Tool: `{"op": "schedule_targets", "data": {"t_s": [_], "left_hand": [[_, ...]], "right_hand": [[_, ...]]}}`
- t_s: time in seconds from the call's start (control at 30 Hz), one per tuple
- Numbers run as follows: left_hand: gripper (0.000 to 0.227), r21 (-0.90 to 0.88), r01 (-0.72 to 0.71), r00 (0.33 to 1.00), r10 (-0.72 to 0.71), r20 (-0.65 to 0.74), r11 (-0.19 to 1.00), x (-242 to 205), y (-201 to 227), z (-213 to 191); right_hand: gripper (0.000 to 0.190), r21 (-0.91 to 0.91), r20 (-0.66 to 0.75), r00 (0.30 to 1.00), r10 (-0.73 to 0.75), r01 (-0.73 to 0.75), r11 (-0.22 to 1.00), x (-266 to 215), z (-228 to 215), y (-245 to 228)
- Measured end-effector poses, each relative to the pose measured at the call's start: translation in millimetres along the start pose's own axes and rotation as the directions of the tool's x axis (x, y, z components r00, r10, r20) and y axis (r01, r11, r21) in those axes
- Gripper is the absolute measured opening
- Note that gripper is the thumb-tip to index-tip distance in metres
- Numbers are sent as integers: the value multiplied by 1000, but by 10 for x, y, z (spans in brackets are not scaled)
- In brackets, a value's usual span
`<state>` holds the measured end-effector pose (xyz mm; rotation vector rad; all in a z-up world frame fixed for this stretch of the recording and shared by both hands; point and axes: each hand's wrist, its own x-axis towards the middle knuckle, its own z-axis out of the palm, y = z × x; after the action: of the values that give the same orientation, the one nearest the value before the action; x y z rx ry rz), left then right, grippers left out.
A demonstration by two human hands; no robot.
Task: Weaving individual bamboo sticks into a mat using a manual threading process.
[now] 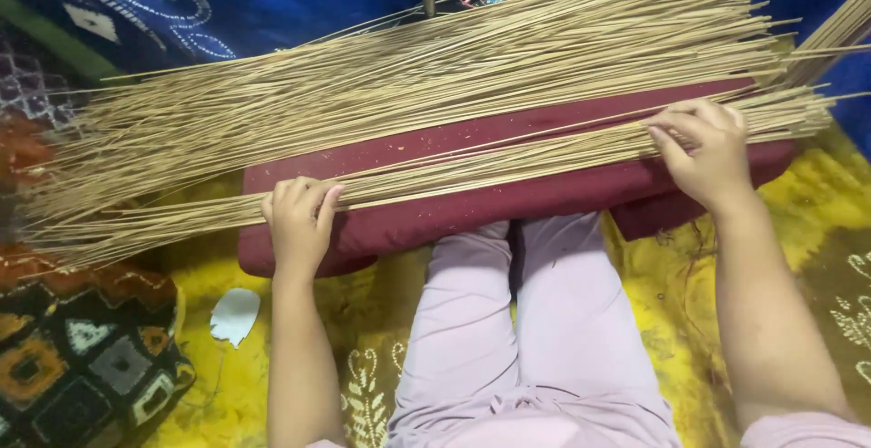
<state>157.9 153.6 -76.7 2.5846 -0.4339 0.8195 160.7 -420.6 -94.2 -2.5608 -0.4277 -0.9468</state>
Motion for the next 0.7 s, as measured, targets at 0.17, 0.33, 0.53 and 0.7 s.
{"op": "schedule_targets", "data": {"t_s": [0.17, 0.33, 0.53, 0.7], "left_hand": [[16, -25, 68, 997, -69, -26, 997, 85, -120, 272], [39, -93, 152, 965, -127, 228, 984, 256, 34, 62], [50, 31, 78, 918, -84, 387, 996, 194, -108, 172], [30, 48, 9, 951, -23, 307, 999, 191, -135, 189]], "right_hand": [[12, 88, 95, 994, 46, -55, 995, 178, 272, 102], [23, 68, 162, 986, 30, -41, 997, 319, 160, -226], [67, -59, 295, 955, 41, -24, 998, 216, 233, -162], [47, -6, 210, 977, -29, 31, 999, 178, 285, -71]]}}
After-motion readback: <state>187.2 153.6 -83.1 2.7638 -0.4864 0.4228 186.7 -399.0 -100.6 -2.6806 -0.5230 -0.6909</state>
